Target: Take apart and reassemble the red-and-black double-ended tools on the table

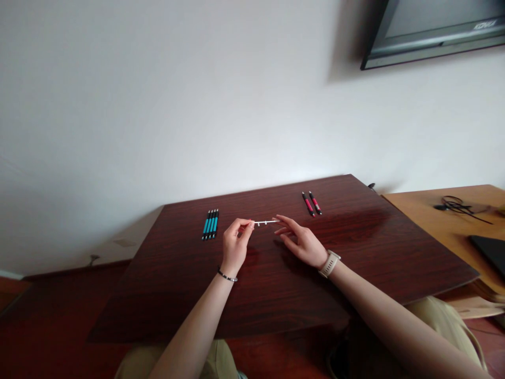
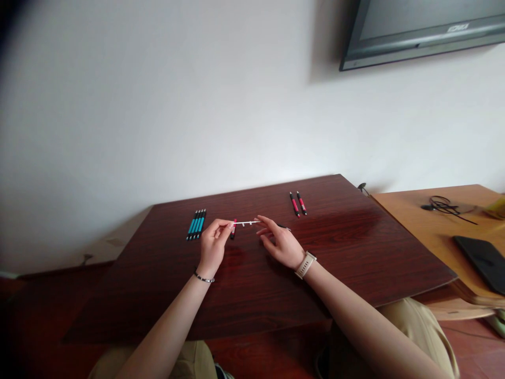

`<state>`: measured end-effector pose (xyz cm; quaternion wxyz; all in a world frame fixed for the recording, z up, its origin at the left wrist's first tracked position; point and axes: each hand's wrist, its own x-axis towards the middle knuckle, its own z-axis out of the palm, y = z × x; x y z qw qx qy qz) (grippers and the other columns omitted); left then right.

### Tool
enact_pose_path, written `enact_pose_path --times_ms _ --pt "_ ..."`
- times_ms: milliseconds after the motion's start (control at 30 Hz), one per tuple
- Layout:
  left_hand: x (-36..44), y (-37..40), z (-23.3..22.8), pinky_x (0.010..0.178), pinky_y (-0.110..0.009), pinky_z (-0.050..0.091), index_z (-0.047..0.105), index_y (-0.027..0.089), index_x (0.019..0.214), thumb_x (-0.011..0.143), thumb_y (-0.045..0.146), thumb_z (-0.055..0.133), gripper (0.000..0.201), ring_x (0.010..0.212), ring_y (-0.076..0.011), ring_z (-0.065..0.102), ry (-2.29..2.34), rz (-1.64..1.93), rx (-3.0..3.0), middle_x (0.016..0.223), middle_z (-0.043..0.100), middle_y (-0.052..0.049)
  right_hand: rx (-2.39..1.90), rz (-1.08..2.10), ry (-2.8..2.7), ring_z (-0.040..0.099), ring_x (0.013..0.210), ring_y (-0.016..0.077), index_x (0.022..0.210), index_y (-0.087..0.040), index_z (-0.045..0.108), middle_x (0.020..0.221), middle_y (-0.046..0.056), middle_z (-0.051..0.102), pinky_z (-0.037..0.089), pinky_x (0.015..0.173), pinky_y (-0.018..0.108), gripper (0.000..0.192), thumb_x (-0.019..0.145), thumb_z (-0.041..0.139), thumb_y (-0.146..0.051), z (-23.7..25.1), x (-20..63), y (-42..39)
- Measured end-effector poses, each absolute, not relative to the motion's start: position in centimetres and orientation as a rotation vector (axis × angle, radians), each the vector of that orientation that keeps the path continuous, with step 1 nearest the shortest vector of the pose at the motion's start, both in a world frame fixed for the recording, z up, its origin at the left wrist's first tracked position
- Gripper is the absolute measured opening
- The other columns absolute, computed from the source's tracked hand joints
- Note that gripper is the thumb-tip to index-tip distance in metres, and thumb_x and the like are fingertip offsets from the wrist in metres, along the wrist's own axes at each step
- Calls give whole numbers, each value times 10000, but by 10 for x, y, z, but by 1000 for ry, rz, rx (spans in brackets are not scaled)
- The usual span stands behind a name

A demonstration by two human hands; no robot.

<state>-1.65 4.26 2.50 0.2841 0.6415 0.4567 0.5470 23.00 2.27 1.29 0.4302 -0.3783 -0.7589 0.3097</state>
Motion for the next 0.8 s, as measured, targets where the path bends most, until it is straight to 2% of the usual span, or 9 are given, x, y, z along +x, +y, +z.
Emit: enact_pose_path --times_ms 167,333,400,533,667,800 --pt "-11 36 32 844 -318 546 744 215 916 1005 368 687 186 857 -194 693 1180 1322 1993 924 760 -43 -1012 750 -1804 772 1142 223 1525 -321 489 1487 67 667 660 979 399 537 1003 548 -210 7 232 28" --pt "-7 32 32 926 -353 551 737 228 939 1001 284 685 99 916 -207 713 1063 1189 2192 959 763 -45 -1090 729 -1812 768 1124 223 1509 -314 487 1464 68 680 672 945 394 539 986 580 -219 0 235 32" --pt "-7 32 32 928 -358 563 744 236 1003 996 277 688 70 924 -210 720 1031 1143 2204 983 762 -49 -1098 726 -1832 768 1112 219 1507 -305 487 1465 73 679 670 940 391 539 983 577 -211 1 235 32" --pt "-6 30 32 958 -364 583 754 260 1185 1016 280 659 196 1000 -215 739 896 951 2210 1099 772 -65 -1078 733 -1897 763 1118 214 1517 -291 479 1448 76 692 658 951 386 551 980 556 -192 6 233 29" --pt "-2 27 31 1002 -357 580 791 262 1132 1027 253 642 182 1047 -213 744 762 782 2304 1135 787 -59 -1077 695 -1951 752 1141 218 1524 -286 479 1414 64 716 635 989 390 570 969 552 -177 6 231 28" --pt "-1 28 26 978 -343 585 804 267 1116 1015 243 669 170 1009 -203 745 742 761 2380 1087 796 -47 -1241 581 -1812 757 1087 225 1505 -270 493 1427 80 706 647 929 384 574 945 565 -168 -3 235 35"
